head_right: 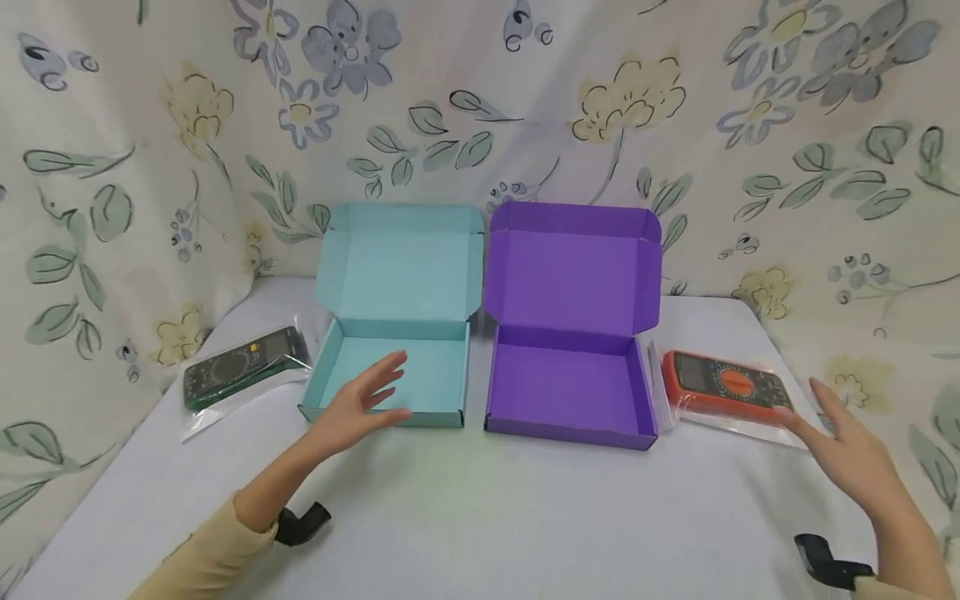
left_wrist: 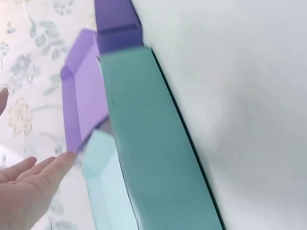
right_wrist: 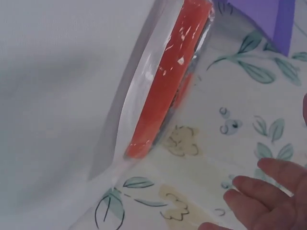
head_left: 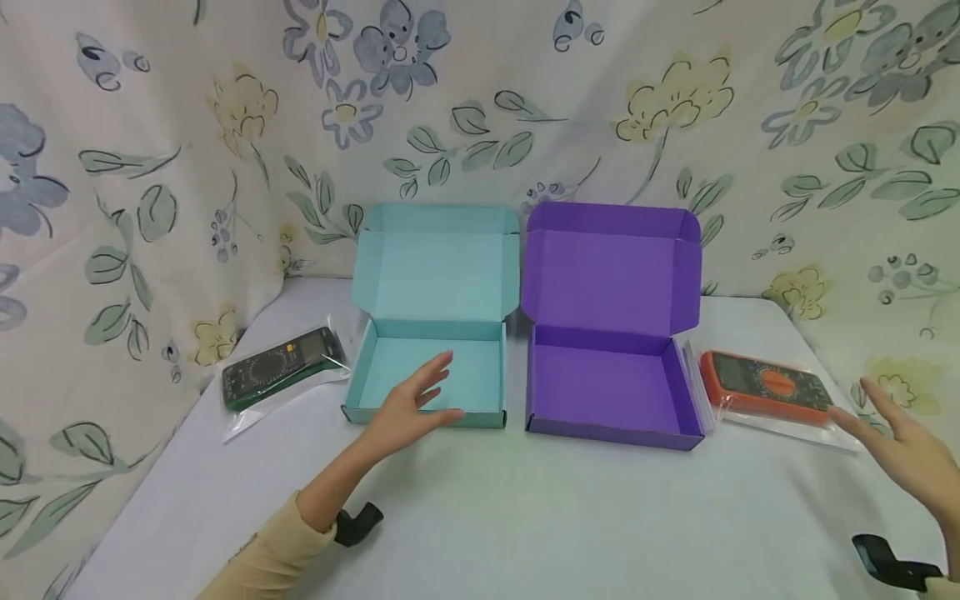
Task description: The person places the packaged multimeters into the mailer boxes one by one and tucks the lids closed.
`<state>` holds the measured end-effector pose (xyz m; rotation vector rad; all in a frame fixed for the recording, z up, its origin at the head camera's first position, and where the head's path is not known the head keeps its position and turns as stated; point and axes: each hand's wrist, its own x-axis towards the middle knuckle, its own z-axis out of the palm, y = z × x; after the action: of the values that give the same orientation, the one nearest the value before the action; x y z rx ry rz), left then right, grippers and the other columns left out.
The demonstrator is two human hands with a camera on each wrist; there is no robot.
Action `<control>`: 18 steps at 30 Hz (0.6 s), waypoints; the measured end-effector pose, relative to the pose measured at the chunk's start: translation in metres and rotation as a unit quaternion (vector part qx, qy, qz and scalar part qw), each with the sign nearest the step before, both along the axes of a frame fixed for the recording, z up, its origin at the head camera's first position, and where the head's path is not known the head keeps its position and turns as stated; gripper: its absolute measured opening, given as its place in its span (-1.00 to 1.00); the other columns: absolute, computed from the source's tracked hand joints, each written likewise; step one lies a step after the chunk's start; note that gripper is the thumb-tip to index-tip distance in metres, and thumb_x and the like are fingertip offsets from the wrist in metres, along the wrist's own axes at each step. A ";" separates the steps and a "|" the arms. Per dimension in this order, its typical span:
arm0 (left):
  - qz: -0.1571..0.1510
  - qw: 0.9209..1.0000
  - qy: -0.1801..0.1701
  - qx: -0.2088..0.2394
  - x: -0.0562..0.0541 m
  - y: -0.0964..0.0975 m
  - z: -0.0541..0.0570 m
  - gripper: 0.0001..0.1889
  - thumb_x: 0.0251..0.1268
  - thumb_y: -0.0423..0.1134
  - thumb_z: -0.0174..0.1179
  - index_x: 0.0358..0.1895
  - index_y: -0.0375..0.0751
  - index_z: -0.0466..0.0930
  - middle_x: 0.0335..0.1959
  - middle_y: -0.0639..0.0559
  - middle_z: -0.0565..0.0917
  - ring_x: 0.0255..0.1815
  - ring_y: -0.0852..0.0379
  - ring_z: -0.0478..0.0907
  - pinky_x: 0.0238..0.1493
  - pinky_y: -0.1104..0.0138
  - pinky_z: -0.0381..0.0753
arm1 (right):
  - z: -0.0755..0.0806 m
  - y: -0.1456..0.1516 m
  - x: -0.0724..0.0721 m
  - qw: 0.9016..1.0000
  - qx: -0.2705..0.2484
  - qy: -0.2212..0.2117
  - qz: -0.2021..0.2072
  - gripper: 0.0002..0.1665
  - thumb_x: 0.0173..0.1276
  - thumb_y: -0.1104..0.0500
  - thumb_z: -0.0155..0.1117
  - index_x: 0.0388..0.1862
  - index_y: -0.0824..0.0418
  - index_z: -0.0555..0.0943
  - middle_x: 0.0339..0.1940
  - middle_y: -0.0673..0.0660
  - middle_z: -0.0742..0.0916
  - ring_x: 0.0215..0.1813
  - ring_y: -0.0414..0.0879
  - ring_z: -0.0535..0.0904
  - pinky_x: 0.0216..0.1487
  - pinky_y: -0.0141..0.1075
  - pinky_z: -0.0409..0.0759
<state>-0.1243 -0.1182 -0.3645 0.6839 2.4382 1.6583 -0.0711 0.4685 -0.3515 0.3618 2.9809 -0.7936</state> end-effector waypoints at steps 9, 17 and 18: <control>-0.071 0.986 -0.116 0.099 -0.008 0.049 -0.027 -0.11 0.17 -0.44 0.35 0.50 -0.44 -0.02 0.51 -0.30 0.10 0.48 -0.25 0.10 0.38 0.17 0.27 | -0.095 0.103 -0.041 0.998 0.003 -0.029 -0.051 0.06 0.49 -0.28 -0.12 0.50 0.31 -0.41 0.40 0.65 -0.18 0.36 0.67 -0.25 0.10 0.57 -0.03; -0.088 0.970 -0.200 0.109 -0.010 0.081 -0.041 -0.02 0.14 -0.47 0.35 0.52 -0.42 -0.14 0.54 -0.31 -0.03 0.52 -0.18 0.00 0.43 0.18 0.15 | -0.087 0.081 -0.042 0.997 -0.015 -0.030 -0.073 0.05 0.51 -0.29 -0.20 0.48 0.46 -0.32 0.37 0.70 -0.06 0.36 0.65 -0.11 0.18 0.49 0.05; -0.085 0.969 -0.206 0.111 -0.010 0.083 -0.043 -0.01 0.14 -0.48 0.35 0.52 -0.43 -0.16 0.54 -0.32 -0.05 0.52 -0.19 -0.02 0.43 0.17 0.13 | -0.081 0.074 -0.041 0.996 -0.020 -0.032 -0.080 0.04 0.51 -0.28 -0.21 0.48 0.48 -0.31 0.38 0.69 -0.06 0.36 0.64 -0.11 0.20 0.48 0.04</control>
<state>-0.1346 -0.0347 -0.4077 0.4943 1.8786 1.8042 -0.1121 0.5423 -0.4321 0.6179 2.9007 -0.8357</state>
